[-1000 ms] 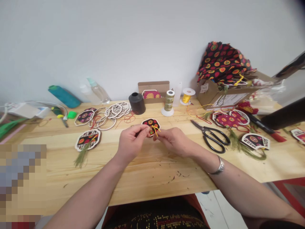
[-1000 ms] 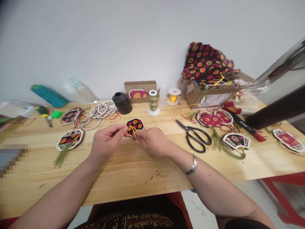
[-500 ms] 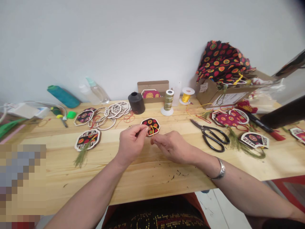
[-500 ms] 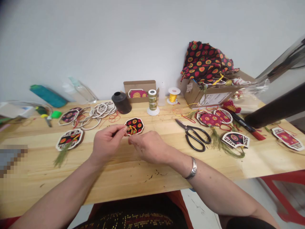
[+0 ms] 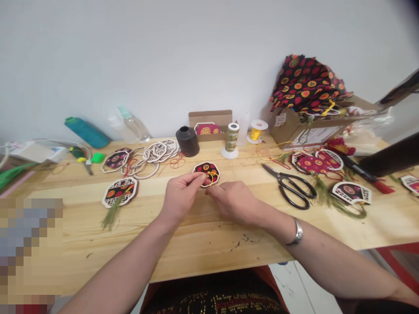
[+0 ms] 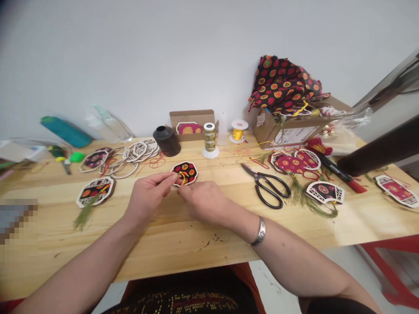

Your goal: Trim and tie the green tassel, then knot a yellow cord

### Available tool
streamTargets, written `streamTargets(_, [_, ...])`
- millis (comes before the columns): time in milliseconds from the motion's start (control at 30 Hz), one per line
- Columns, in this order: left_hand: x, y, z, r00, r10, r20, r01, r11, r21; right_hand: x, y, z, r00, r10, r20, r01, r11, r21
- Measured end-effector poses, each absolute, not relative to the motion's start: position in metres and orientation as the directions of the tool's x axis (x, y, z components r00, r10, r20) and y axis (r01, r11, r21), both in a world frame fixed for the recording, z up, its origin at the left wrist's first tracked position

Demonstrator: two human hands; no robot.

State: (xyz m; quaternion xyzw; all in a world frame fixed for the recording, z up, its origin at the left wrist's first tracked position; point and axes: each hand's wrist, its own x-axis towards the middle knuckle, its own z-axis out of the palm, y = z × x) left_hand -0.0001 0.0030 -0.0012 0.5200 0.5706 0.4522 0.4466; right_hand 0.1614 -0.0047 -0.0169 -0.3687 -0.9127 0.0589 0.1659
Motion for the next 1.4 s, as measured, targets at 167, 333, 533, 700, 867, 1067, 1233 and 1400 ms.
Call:
streamTargets(167, [0.000, 0.005, -0.005, -0.070, 0.993, -0.092, 0.028, 0.094, 0.995, 0.161, -0.003, -0.015, -0.616, 0.755, 0.223, 0.590, 0.630, -0.505])
streamTargets(333, [0.001, 0.004, -0.001, -0.077, 0.995, -0.065, 0.078, 0.071, 0.994, 0.159, -0.004, -0.011, -0.611, 0.780, 0.135, 0.487, 0.505, -0.713])
streamTargets(533, [0.000, 0.002, 0.001, -0.091, 0.996, 0.013, 0.154, 0.001, 0.988, 0.155, -0.004, -0.008, -0.581, 0.814, 0.022, 0.129, 0.119, -0.984])
streamTargets(700, [0.000, -0.002, 0.001, -0.067, 0.994, 0.081, 0.245, -0.062, 0.967, 0.153, -0.002, -0.008, -0.646, 0.763, -0.009, -0.225, -0.201, -0.954])
streamTargets(867, [0.001, -0.003, 0.000, -0.041, 0.988, 0.146, 0.306, -0.127, 0.944, 0.153, 0.001, -0.012, -0.545, 0.834, -0.088, -0.208, -0.236, -0.949])
streamTargets(1067, [0.000, -0.002, -0.004, -0.049, 0.986, 0.159, 0.293, -0.138, 0.946, 0.154, 0.001, -0.006, -0.413, 0.906, -0.089, -0.116, -0.150, -0.982])
streamTargets(1233, [0.000, -0.002, -0.008, -0.055, 0.995, 0.080, 0.187, -0.068, 0.980, 0.151, 0.001, -0.005, -0.335, 0.936, -0.108, -0.081, -0.143, -0.986])
streamTargets(1400, [-0.001, 0.000, -0.007, -0.070, 0.995, 0.069, 0.154, -0.058, 0.986, 0.150, -0.003, -0.018, -0.290, 0.940, 0.178, 0.303, 0.267, -0.915])
